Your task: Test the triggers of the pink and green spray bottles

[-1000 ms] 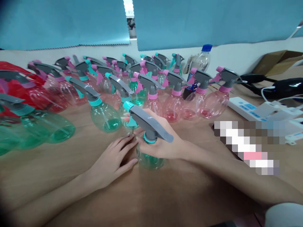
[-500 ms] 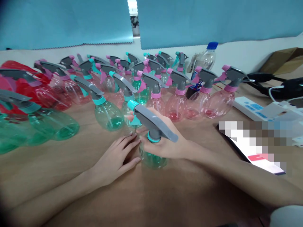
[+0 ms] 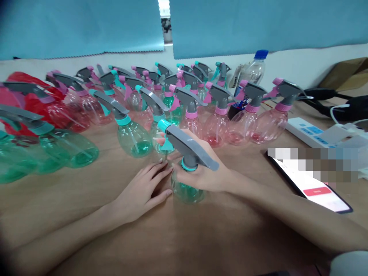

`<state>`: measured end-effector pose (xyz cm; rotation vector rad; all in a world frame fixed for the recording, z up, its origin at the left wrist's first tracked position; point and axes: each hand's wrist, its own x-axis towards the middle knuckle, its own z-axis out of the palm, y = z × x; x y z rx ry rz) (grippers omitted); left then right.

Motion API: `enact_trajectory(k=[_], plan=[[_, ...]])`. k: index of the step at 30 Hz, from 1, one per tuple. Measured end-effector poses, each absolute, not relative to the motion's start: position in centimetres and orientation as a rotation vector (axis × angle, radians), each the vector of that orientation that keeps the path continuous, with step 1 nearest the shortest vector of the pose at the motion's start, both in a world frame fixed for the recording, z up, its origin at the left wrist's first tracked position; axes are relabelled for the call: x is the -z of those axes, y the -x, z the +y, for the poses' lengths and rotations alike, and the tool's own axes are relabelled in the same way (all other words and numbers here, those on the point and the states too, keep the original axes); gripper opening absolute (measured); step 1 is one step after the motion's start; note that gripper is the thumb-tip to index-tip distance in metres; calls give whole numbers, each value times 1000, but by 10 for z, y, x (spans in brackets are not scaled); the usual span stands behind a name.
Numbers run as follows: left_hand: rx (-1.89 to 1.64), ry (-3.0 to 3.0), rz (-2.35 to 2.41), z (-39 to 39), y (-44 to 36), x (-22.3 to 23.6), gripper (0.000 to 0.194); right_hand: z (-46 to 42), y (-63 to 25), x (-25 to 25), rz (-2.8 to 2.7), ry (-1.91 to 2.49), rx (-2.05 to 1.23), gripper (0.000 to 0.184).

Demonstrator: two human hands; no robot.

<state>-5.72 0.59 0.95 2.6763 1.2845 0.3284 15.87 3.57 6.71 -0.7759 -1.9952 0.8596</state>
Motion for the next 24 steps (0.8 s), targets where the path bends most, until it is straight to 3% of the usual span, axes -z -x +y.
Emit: enact_trajectory(k=[5,12,24], plan=[[-303,-2695,1294,5,57,-9,54,36,-159,-66,-2003,779,-823,52],[-296,-2699,1300,5,56,-9,55,35,-158,-71,-2014,742,-828,28],[-334,-2683,1293,5,58,-9,54,35,-158,-76,-2017,775,-826,15]])
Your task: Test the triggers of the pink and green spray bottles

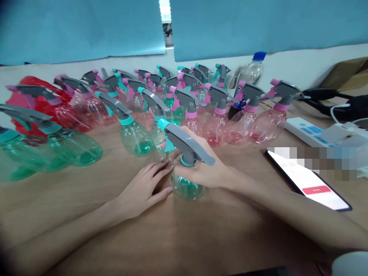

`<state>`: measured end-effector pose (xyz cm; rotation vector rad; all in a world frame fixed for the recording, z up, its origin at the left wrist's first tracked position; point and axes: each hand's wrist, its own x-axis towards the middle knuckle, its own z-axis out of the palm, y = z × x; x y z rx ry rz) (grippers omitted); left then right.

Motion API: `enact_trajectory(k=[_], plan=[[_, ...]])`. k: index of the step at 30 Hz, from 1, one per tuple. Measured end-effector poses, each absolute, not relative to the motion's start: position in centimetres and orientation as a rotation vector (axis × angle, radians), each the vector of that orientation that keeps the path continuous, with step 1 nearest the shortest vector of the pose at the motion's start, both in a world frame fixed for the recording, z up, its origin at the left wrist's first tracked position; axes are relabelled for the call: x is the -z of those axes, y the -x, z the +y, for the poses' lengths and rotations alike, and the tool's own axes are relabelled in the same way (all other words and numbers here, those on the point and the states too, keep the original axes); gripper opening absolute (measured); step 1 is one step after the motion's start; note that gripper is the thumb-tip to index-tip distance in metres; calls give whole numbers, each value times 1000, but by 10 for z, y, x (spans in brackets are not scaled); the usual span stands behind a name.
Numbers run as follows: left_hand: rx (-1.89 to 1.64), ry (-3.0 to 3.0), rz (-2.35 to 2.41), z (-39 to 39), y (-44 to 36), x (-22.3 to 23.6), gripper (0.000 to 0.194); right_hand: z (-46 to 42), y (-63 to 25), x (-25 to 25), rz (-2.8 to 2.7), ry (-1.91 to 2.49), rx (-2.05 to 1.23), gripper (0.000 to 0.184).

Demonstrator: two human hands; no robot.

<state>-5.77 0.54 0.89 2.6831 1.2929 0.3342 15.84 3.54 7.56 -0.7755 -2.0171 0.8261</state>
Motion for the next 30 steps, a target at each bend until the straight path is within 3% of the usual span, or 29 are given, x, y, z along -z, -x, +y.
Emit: enact_trajectory(k=[19,26,30], plan=[[-337,-2710,1293,5,57,-7,55,36,-156,-75,-2014,725,-793,20],[-343,-2704,1295,5,56,-9,54,35,-156,-69,-2001,762,-833,47],[-330,-2706,1300,5,57,-7,56,37,-157,-67,-2016,777,-788,45]])
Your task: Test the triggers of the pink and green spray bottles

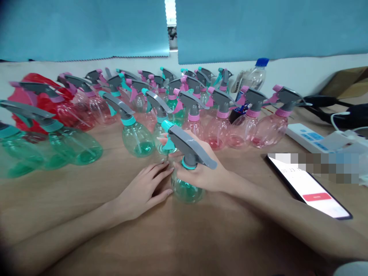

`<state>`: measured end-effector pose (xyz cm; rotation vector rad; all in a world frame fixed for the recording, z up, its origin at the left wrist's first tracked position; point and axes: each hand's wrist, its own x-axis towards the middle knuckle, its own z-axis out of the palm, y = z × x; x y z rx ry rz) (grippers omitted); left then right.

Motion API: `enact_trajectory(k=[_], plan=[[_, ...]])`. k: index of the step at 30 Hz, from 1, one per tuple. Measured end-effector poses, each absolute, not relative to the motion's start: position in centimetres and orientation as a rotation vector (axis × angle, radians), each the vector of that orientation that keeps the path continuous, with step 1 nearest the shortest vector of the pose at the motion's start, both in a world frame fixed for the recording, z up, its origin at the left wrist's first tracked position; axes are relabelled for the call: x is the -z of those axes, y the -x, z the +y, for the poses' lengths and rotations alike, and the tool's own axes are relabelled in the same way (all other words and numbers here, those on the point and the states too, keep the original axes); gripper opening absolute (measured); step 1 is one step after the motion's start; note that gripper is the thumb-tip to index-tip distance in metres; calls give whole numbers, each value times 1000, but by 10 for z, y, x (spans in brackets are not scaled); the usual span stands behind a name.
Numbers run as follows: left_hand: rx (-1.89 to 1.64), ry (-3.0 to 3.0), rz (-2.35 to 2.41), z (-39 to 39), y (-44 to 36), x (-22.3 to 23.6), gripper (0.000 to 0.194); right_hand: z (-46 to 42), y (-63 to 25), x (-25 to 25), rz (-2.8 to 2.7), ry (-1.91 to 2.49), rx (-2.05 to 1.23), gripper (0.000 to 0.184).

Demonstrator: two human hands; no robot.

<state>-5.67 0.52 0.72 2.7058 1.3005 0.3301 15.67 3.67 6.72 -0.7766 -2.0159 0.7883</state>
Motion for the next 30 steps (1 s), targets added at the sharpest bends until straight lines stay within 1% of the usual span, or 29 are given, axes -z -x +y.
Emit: enact_trajectory(k=[4,9,14,17,23,26,28,30], plan=[[-339,-2712,1296,6,57,-6,55,38,-158,-65,-2021,771,-789,33],[-349,-2708,1301,5,57,-6,54,38,-159,-61,-2019,799,-829,31],[-351,-2700,1298,5,57,-7,54,37,-159,-61,-2034,826,-801,22],[-356,-2695,1295,5,57,-8,53,36,-158,-64,-2017,831,-819,21],[-359,-2699,1291,5,57,-8,53,35,-156,-71,-2019,826,-821,26],[-353,-2698,1293,5,56,-8,53,35,-156,-71,-1999,815,-809,37],[-356,-2697,1291,5,56,-8,53,35,-156,-70,-1962,812,-851,47],[-361,-2705,1286,5,56,-8,54,35,-155,-70,-1927,810,-907,53]])
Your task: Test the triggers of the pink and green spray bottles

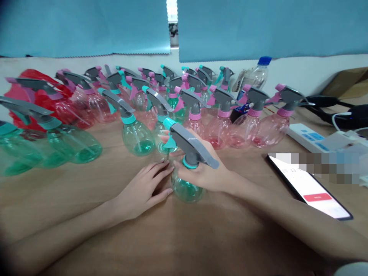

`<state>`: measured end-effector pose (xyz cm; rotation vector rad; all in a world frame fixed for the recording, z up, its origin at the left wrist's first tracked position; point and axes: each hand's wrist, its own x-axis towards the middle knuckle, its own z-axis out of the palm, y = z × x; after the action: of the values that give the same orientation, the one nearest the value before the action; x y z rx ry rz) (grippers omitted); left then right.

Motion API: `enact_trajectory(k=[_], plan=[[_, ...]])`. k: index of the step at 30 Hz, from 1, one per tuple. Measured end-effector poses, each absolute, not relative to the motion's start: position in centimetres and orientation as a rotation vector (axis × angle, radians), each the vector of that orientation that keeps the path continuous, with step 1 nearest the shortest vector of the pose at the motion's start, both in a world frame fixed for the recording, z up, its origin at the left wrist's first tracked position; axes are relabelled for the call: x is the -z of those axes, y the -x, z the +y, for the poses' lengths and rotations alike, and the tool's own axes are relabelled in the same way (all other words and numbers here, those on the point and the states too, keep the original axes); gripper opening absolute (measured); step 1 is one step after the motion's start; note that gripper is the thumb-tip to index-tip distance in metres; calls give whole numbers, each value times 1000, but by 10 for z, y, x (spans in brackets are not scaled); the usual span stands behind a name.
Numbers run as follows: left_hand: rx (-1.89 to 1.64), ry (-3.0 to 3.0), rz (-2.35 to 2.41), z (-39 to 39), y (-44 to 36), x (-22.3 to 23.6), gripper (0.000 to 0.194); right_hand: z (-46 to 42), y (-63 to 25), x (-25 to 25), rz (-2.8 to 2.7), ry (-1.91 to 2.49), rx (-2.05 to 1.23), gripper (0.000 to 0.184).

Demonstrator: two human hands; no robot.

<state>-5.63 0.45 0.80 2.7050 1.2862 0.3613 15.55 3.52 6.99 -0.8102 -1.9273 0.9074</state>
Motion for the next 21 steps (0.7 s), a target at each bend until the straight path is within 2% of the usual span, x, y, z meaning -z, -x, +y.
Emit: enact_trajectory(k=[8,14,21], plan=[[-359,-2700,1292,4,56,-8,53,35,-156,-69,-1924,783,-976,53],[-345,-2685,1293,4,56,-8,54,39,-159,-60,-1971,754,-833,20],[-382,-2683,1286,5,57,-8,52,37,-157,-69,-2039,807,-780,18]])
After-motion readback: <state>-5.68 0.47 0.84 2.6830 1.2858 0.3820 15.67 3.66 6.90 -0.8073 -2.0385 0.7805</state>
